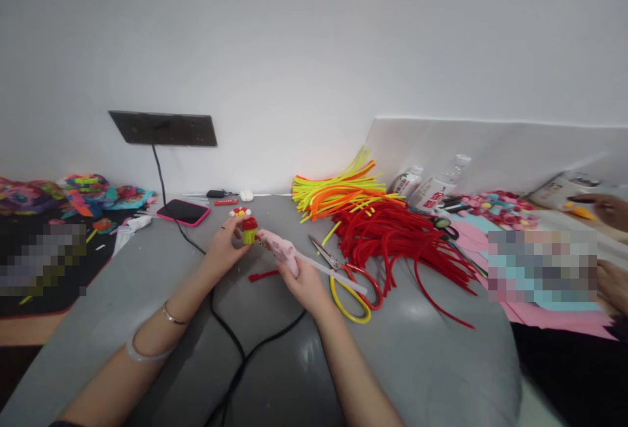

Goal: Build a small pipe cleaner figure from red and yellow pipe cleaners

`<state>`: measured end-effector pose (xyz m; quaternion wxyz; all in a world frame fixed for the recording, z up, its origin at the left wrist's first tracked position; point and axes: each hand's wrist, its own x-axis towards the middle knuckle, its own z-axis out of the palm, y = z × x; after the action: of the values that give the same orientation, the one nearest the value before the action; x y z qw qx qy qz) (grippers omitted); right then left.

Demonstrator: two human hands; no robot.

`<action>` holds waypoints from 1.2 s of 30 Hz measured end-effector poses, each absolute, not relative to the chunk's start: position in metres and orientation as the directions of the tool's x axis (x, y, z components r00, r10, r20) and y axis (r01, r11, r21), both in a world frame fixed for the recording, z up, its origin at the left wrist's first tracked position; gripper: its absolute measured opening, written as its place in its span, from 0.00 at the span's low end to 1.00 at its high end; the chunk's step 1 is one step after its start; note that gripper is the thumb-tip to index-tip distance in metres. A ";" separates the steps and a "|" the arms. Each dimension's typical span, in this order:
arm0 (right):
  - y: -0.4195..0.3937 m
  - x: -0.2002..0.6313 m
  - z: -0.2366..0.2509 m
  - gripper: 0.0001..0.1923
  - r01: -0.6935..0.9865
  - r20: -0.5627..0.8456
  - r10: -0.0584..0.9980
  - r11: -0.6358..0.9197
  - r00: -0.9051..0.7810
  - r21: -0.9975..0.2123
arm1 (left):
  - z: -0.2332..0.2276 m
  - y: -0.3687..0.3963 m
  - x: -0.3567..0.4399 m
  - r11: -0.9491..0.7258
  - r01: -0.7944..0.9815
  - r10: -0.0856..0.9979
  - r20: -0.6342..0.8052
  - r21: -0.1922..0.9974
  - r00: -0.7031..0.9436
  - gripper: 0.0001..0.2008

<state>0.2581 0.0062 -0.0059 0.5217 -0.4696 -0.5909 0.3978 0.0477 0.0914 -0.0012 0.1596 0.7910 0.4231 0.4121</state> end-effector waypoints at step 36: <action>0.002 0.248 0.036 0.16 -0.178 0.231 0.969 0.244 0.091 -0.953 | -0.001 0.085 0.044 -0.564 0.400 0.826 0.492 0.723 0.274 0.28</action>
<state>0.2476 0.0016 0.0362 0.6186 -0.4037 -0.4894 0.4636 0.0440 0.0852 -0.0009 0.2377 0.7620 0.4020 0.4485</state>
